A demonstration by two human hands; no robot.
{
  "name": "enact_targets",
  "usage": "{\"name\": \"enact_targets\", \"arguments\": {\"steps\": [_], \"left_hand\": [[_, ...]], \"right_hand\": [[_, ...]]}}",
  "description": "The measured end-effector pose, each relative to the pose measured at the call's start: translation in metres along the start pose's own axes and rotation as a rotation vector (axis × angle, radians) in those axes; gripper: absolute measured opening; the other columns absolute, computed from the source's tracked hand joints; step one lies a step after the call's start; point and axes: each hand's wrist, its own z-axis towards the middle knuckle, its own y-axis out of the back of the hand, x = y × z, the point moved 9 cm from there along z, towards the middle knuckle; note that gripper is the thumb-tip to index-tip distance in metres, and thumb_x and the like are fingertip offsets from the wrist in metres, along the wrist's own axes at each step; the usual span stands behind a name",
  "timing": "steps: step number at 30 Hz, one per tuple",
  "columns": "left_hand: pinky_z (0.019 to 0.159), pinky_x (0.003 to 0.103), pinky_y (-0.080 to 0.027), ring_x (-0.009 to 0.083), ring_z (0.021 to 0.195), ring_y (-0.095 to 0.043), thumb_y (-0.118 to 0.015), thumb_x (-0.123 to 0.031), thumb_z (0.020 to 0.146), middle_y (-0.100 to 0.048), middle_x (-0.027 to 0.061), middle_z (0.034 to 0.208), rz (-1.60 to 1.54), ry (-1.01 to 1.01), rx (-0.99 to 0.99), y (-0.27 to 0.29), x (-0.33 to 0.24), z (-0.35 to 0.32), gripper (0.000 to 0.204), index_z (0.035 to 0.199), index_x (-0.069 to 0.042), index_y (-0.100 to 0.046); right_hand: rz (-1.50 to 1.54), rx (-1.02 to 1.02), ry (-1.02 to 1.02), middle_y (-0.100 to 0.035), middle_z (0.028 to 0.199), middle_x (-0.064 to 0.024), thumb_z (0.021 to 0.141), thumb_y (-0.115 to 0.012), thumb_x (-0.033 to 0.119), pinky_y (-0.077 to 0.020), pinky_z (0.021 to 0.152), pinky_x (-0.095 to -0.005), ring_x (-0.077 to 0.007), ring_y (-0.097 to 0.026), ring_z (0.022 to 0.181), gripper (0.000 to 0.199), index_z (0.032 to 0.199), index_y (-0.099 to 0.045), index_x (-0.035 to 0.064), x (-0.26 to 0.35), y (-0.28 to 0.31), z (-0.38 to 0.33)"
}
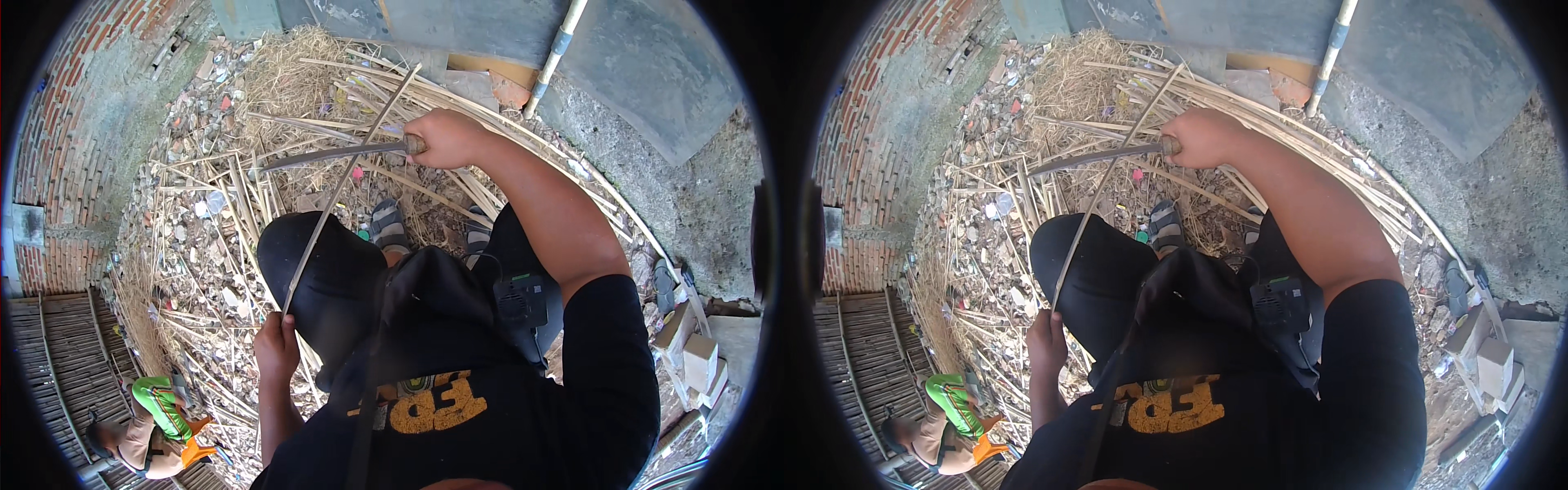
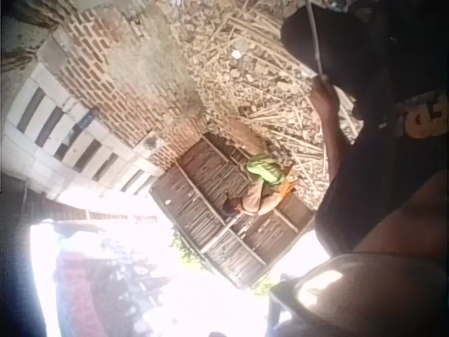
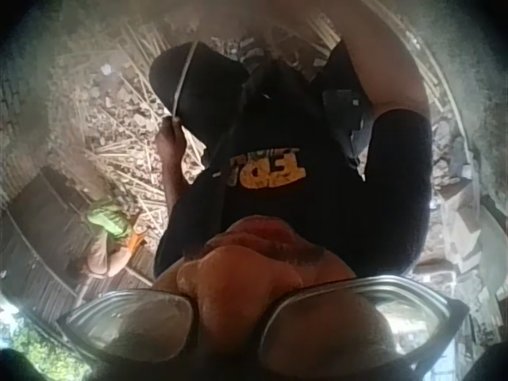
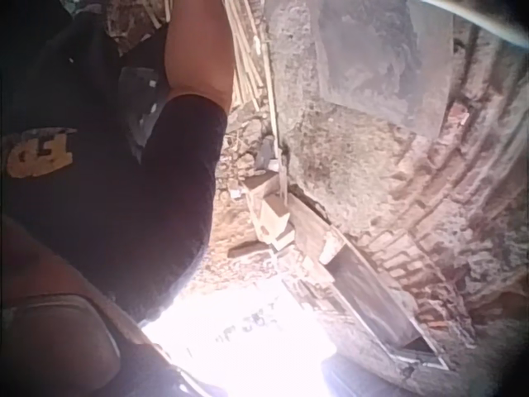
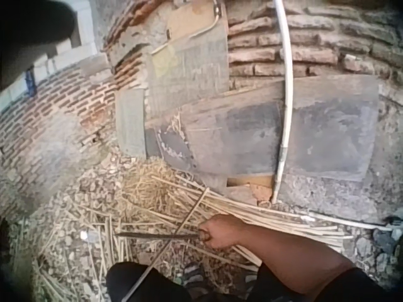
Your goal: The person repeatedly shaves a thin strip of bamboo with a machete to smooth or thin it while sitting outdoors. The person holds the bamboo strip with one hand and draws the blade along its length multiple times.
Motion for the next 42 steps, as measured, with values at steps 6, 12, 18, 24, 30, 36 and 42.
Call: {"name": "enact_targets", "arguments": {"steps": [6, 12, 18, 24, 30, 36, 42], "left_hand": [[0.054, 0.042, -0.038, 0.0278, 0.053, -0.052, -0.044, -0.033, 0.109, -0.055, 0.0162, 0.061, -0.328, -0.032, 0.105, -0.01, 0.014, 0.009, 0.047, 0.079, 0.001, -0.053], [0.056, 0.035, -0.04, 0.0159, 0.058, -0.047, -0.042, -0.037, 0.11, -0.052, 0.01, 0.06, -0.39, 0.038, 0.195, -0.011, 0.021, 0.012, 0.05, 0.078, 0.0, -0.055], [0.057, 0.035, -0.04, 0.0142, 0.059, -0.047, -0.041, -0.037, 0.11, -0.052, 0.0071, 0.06, -0.414, 0.06, 0.228, -0.013, 0.023, 0.014, 0.051, 0.078, 0.0, -0.055], [0.056, 0.035, -0.04, 0.0144, 0.058, -0.047, -0.042, -0.038, 0.11, -0.052, 0.0058, 0.059, -0.329, 0.039, 0.203, -0.005, 0.015, 0.012, 0.051, 0.079, 0.0, -0.056], [0.056, 0.037, -0.041, 0.0173, 0.056, -0.048, -0.042, -0.036, 0.11, -0.052, 0.0121, 0.058, -0.377, 0.033, 0.181, -0.005, 0.013, 0.015, 0.05, 0.08, 0.002, -0.057], [0.057, 0.036, -0.042, 0.017, 0.058, -0.052, -0.038, -0.041, 0.11, -0.055, 0.0097, 0.061, -0.294, 0.037, 0.223, -0.016, 0.019, 0.019, 0.055, 0.081, 0.002, -0.058], [0.055, 0.046, -0.042, 0.0393, 0.056, -0.058, -0.044, -0.033, 0.108, -0.057, 0.022, 0.062, -0.244, 0.005, 0.122, 0.002, 0.014, 0.012, 0.047, 0.08, 0.002, -0.058]], "right_hand": [[0.061, -0.016, -0.033, -0.07, 0.089, -0.0188, 0.084, -0.074, 0.033, -0.0537, 0.08, -0.0485, -0.0376, -0.068, 0.091, 0.034, 0.103, -0.069, 0.0065, 0.003, 0.007, 0.0], [-0.006, 0.004, -0.07, -0.07, 0.09, -0.0187, 0.084, -0.074, 0.034, -0.054, 0.079, -0.0493, -0.0379, -0.068, 0.091, 0.034, 0.105, -0.069, 0.0072, 0.012, 0.01, -0.003], [0.023, -0.029, -0.059, -0.07, 0.087, -0.0173, 0.084, -0.074, 0.032, -0.0532, 0.078, -0.049, -0.0376, -0.068, 0.089, 0.031, 0.102, -0.069, 0.0086, 0.006, 0.008, 0.002], [0.015, 0.035, -0.029, -0.069, 0.085, -0.0177, 0.083, -0.076, 0.028, -0.0518, 0.074, -0.0458, -0.0369, -0.067, 0.082, 0.029, 0.101, -0.069, 0.0072, 0.025, -0.003, -0.003], [0.184, -0.062, -0.079, -0.068, 0.083, -0.0175, 0.081, -0.075, 0.023, -0.052, 0.074, -0.0452, -0.0364, -0.068, 0.082, 0.025, 0.095, -0.067, 0.0036, -0.001, -0.01, 0.011], [0.051, -0.048, -0.069, -0.069, 0.084, -0.0185, 0.077, -0.073, 0.021, -0.0538, 0.076, -0.0475, -0.0389, -0.068, 0.084, 0.027, 0.098, -0.068, 0.0047, 0.003, -0.01, 0.006], [-0.014, -0.052, -0.118, -0.071, 0.088, -0.0175, 0.078, -0.071, 0.018, -0.0549, 0.078, -0.0483, -0.0388, -0.069, 0.087, 0.028, 0.102, -0.068, 0.0067, 0.002, -0.006, 0.01]]}}
